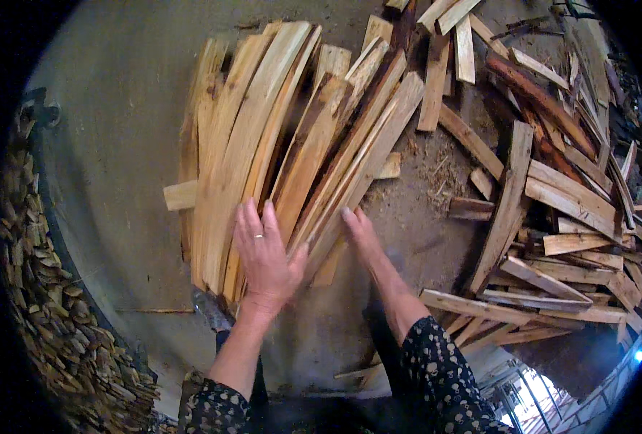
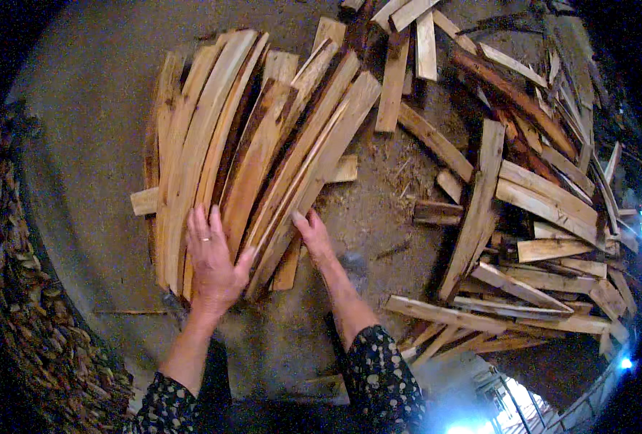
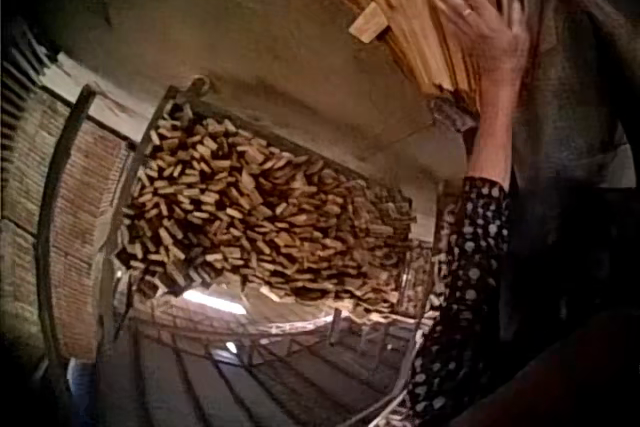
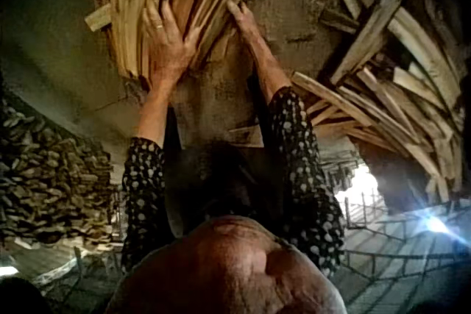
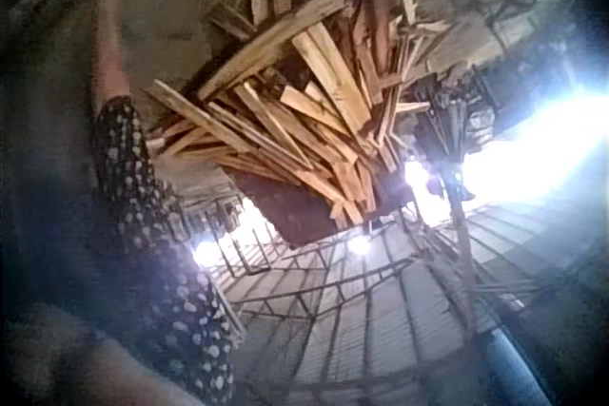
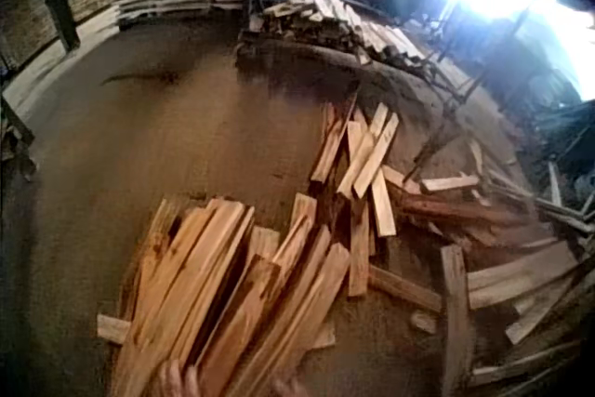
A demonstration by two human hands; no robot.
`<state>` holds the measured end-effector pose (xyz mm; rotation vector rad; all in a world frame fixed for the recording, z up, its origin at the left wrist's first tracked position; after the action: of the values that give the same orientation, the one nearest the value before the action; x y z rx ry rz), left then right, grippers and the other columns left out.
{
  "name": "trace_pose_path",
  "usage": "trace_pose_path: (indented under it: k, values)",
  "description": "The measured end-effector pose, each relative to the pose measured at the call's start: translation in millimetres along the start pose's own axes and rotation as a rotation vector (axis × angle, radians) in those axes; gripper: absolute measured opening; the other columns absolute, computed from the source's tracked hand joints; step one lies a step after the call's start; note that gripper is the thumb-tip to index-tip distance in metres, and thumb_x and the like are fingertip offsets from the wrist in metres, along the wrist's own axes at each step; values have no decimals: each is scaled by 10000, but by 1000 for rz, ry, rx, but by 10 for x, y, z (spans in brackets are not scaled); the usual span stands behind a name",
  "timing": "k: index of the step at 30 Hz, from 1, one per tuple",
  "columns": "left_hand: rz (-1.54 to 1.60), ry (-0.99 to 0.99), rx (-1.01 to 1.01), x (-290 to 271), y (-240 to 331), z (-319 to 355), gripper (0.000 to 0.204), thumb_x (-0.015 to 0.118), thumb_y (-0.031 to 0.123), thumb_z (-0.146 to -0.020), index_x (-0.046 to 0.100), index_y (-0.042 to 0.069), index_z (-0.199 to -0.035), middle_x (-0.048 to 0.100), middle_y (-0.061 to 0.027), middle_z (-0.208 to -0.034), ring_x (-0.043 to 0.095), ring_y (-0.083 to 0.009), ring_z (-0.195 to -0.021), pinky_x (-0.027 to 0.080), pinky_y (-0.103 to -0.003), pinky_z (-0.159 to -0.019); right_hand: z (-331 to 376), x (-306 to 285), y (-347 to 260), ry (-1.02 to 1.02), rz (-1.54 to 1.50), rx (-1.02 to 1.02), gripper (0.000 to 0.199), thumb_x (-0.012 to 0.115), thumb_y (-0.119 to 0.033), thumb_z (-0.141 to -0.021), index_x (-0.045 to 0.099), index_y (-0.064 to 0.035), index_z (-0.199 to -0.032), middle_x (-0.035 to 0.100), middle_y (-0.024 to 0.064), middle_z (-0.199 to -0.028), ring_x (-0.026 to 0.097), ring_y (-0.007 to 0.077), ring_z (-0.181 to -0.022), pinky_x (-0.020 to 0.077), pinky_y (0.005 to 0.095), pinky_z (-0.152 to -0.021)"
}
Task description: The person repeatedly picks up wooden planks from a large pile on the floor and stacks them into a neat, organized pile. The person handles the planks by hand, lifting and placing them one by one or in small groups to build a vertical stack.
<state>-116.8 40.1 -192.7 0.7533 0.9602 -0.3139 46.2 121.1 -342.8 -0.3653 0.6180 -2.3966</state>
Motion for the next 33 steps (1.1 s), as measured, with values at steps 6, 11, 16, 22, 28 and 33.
trace_pose_path:
  k: [6, 11, 16, 22, 28, 33]
  values:
    - [-9, 5, -37, 165, 322, -78, 824, 689, 203, -645, 231, -23, -1291, 156, -269, -1347, 187, -444, -1226, 176, -537, -990, -138, -42, 279, -300, -328, 39, 599, 532, -443, -799, 408, -39, -1223, 457, 81, -1220, 405, 208, -1132, 307, 359, -963]
    - [112, 67, -80, 152, 284, -134, 841, 708, 194, -628, 235, -37, -1284, 269, -251, -1298, 259, -410, -1188, 233, -488, -968, -62, 111, 369, -276, -653, 184, 674, 614, -400, -747, 349, -55, -1261, 409, 99, -1267, 375, 261, -1167, 263, 436, -999]
    - [156, 75, -119, 208, 186, -261, 894, 747, 211, -591, 237, -58, -1274, 329, -246, -1257, 299, -404, -1147, 248, -453, -978, -101, -116, 530, -199, -793, 197, 632, 636, -392, -723, 403, -72, -1216, 462, 105, -1203, 419, 274, -1122, 293, 451, -982]
    - [125, 97, -138, 167, 171, -369, 819, 777, 245, -529, 375, -52, -1178, 447, -181, -1107, 407, -338, -1010, 346, -407, -889, -9, -126, 386, -261, -736, 195, 655, 647, -438, -706, 417, -80, -1205, 477, 99, -1179, 433, 270, -1102, 304, 455, -970]
    - [363, 35, -49, 339, 265, -254, 615, 778, 233, -512, 532, 64, -1050, 491, -93, -908, 479, -277, -887, 379, -413, -777, -8, -390, 463, -262, -610, 166, 693, 666, -403, -699, 388, -69, -1240, 432, 102, -1244, 396, 265, -1150, 274, 433, -998]
    - [305, 158, 63, 335, 150, -187, 769, 776, 278, -525, 445, 52, -1181, 412, -208, -1185, 414, -333, -1089, 319, -429, -941, -37, -537, 610, -268, -597, 217, 724, 674, -409, -691, 372, -73, -1256, 422, 89, -1260, 382, 257, -1166, 267, 427, -1003]
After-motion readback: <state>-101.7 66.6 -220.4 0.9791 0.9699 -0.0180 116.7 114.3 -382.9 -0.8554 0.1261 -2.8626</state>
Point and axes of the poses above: each hand's wrist, its own z-axis away from the middle knuckle, its own x-axis out of the palm, y = z × x, the point moved 8 cm from there along -z, towards the middle knuckle
